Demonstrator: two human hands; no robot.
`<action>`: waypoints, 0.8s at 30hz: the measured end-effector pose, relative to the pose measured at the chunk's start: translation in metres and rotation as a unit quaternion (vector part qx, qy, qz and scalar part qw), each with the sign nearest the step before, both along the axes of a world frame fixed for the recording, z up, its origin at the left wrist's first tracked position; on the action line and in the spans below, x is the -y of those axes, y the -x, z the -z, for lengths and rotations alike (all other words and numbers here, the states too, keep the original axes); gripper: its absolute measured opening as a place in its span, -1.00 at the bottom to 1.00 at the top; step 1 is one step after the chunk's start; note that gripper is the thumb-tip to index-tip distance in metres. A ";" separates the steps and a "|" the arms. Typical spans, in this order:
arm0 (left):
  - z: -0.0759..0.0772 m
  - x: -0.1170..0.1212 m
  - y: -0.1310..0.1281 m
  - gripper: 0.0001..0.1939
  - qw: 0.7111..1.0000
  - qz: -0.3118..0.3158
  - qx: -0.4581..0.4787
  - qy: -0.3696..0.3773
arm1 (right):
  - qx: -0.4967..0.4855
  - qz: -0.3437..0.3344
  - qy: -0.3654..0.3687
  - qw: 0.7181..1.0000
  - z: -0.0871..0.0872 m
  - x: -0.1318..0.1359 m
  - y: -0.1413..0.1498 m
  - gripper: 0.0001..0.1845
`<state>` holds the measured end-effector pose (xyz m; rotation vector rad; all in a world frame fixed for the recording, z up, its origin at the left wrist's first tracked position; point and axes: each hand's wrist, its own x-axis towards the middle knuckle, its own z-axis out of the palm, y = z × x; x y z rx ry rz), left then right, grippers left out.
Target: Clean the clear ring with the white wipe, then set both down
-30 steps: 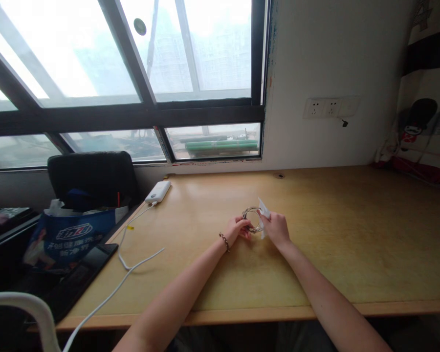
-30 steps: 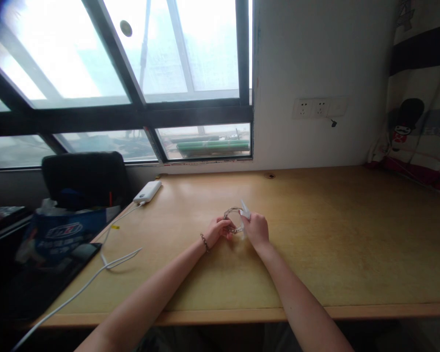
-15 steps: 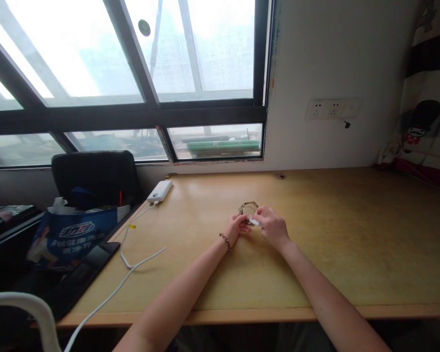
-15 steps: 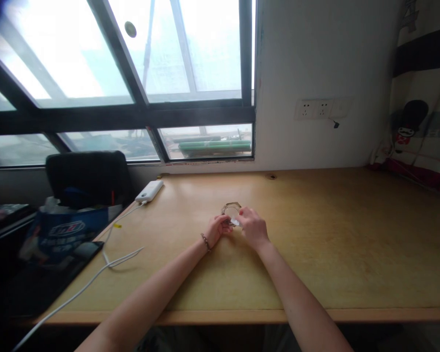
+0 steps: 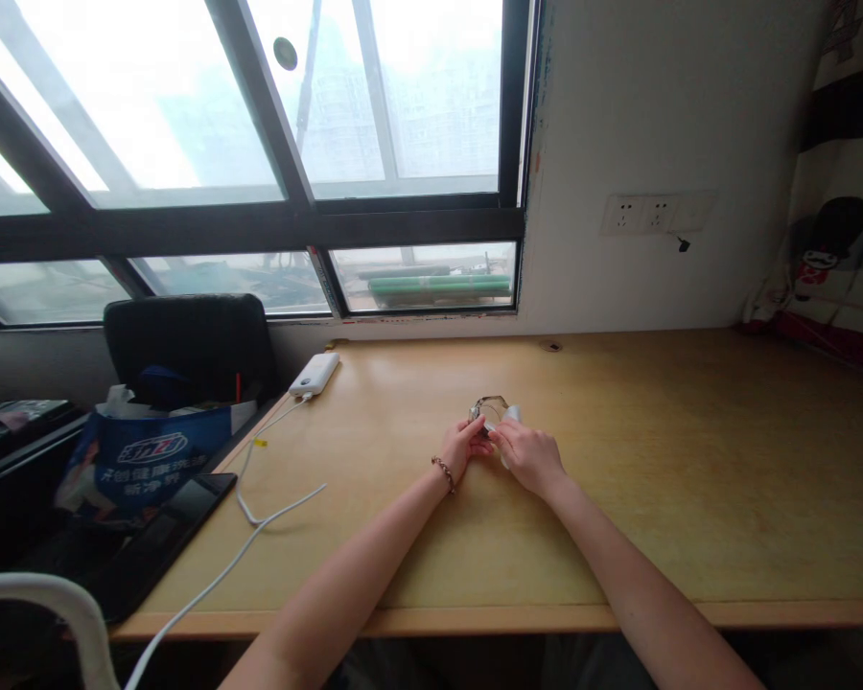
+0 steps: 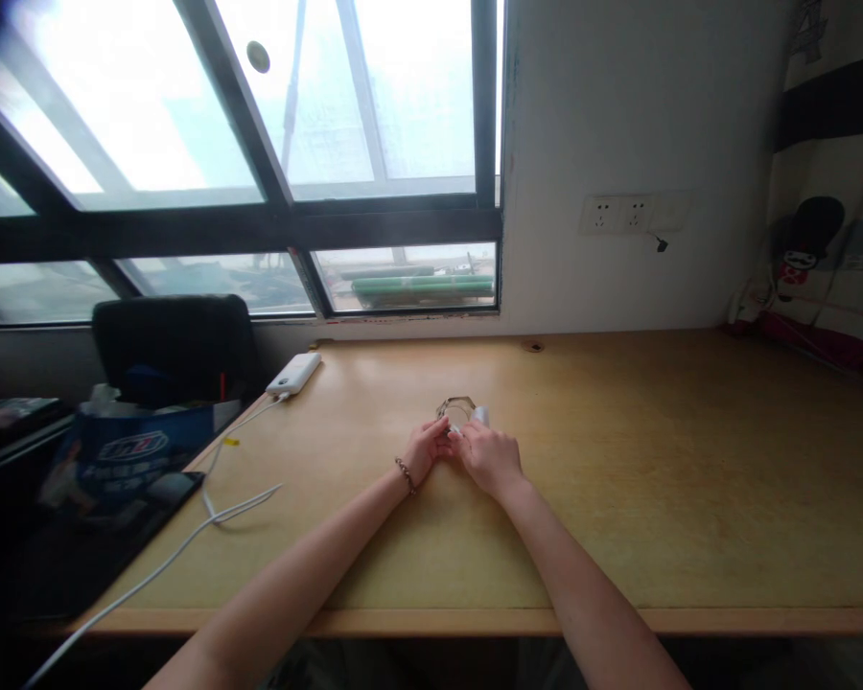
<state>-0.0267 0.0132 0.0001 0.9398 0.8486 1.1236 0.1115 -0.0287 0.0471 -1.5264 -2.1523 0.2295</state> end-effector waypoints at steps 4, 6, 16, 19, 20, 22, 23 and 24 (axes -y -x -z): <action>0.006 -0.002 0.000 -0.62 0.999 -0.016 -0.044 -0.005 | 0.051 0.084 -0.020 0.995 0.005 0.004 0.013 -0.48; 0.008 -0.003 0.000 -0.64 0.998 -0.026 -0.049 -0.011 | 0.035 0.040 -0.025 0.998 0.005 0.005 0.016 -0.50; 0.009 -0.003 0.000 -0.62 0.998 -0.025 -0.054 -0.014 | -0.034 -0.050 0.011 0.998 0.000 -0.002 -0.007 -0.42; 0.004 0.000 0.000 -0.62 0.996 -0.048 -0.071 -0.023 | -0.002 0.019 -0.023 1.000 0.002 0.002 0.000 -0.47; 0.003 0.001 0.000 -0.63 0.995 -0.055 -0.078 -0.026 | -0.004 0.029 -0.027 0.999 0.003 0.003 0.002 -0.50; -0.001 0.004 -0.001 -0.65 0.992 -0.069 -0.095 -0.039 | -0.043 0.027 -0.020 0.999 0.005 0.003 0.005 -0.55; -0.002 0.006 -0.002 -0.66 0.989 -0.079 -0.108 -0.054 | -0.083 0.016 -0.002 0.996 0.007 0.002 0.006 -0.55; -0.003 0.007 -0.002 -0.67 0.984 -0.094 -0.128 -0.077 | -0.132 -0.002 0.030 0.991 0.009 0.000 0.006 -0.53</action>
